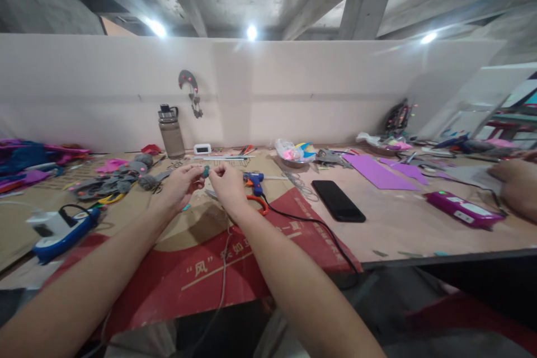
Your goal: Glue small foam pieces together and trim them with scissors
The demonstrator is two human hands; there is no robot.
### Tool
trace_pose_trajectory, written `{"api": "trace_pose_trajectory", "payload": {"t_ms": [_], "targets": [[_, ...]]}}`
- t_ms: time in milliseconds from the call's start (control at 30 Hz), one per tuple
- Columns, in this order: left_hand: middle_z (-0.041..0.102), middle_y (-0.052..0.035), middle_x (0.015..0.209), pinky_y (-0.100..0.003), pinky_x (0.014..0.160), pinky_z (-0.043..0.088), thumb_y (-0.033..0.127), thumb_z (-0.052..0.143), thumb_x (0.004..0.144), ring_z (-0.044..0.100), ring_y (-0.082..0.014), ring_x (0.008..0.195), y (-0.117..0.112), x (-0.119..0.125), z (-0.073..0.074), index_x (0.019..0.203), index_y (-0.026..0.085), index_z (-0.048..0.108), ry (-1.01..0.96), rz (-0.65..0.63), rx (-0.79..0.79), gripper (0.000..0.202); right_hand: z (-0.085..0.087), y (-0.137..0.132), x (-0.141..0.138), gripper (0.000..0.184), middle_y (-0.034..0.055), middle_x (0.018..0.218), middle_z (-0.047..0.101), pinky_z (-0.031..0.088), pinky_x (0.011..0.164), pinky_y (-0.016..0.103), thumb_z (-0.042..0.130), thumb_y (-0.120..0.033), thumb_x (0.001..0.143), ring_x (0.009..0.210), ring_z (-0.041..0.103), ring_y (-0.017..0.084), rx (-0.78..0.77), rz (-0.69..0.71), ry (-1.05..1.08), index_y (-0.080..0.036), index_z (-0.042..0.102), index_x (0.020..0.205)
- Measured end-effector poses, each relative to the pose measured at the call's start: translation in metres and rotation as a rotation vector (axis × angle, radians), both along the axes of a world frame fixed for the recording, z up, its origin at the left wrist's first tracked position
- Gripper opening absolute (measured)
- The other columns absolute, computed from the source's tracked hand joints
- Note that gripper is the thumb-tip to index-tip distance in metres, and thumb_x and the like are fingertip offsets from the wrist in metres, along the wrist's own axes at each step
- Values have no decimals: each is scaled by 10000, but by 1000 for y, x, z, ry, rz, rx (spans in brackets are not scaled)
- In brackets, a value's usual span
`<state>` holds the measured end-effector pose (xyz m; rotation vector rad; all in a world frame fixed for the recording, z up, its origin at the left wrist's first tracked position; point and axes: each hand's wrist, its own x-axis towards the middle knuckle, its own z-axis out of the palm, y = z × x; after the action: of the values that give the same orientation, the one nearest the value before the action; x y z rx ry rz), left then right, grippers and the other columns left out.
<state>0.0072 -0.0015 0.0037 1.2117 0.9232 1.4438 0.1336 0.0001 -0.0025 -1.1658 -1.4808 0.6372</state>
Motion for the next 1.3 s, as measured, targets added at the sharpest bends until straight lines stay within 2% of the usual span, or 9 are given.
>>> {"api": "trace_pose_trajectory", "payload": {"t_ms": [233,400,467,600,833,1133,1300], "targets": [[514,15,568,-192,453,340,249,696,608,456,-63,486,1,-2,0,624,134,583,-35,-101,-28,162,-3,6,2,172,-34,569,528,363,528,217,548,-336,651,541,470,99,-64,27,99,-165,551,628],[520,18,582,-184,462,369,236,695,616,471,-62,501,0,-4,1,656,136,591,-43,-160,-75,151,-3,7,3,211,-69,547,479,332,474,202,560,-325,644,461,398,77,-76,88,198,-173,550,789],[529,14,588,-183,469,381,235,695,620,480,-63,507,0,-4,1,676,133,603,-39,-171,-86,148,-4,7,4,197,-66,551,480,322,471,200,546,-321,653,456,380,71,-71,133,209,-170,566,778],[550,5,599,-181,480,393,225,704,616,506,-67,528,0,-4,1,685,127,618,-38,-175,-110,147,-5,8,6,157,-48,558,499,316,492,200,537,-309,648,495,397,74,-63,123,181,-159,577,673],[628,-51,702,-203,500,424,219,679,625,562,-97,575,1,-6,2,769,112,653,-18,-164,-118,182,-4,9,8,144,-43,554,512,325,516,206,534,-290,635,509,416,80,-53,73,108,-153,575,643],[612,-37,610,-195,490,413,333,664,663,545,-93,540,-2,-8,5,754,100,642,204,-127,-88,251,-12,8,6,220,-50,545,475,282,486,210,561,-373,644,508,393,80,-45,108,43,-156,579,669],[579,-22,542,-195,479,405,330,658,674,499,-74,481,-3,-6,5,681,95,615,277,-107,-32,238,-14,11,6,173,-48,541,483,288,492,211,550,-333,638,511,400,82,-55,107,29,-162,570,658]]}}
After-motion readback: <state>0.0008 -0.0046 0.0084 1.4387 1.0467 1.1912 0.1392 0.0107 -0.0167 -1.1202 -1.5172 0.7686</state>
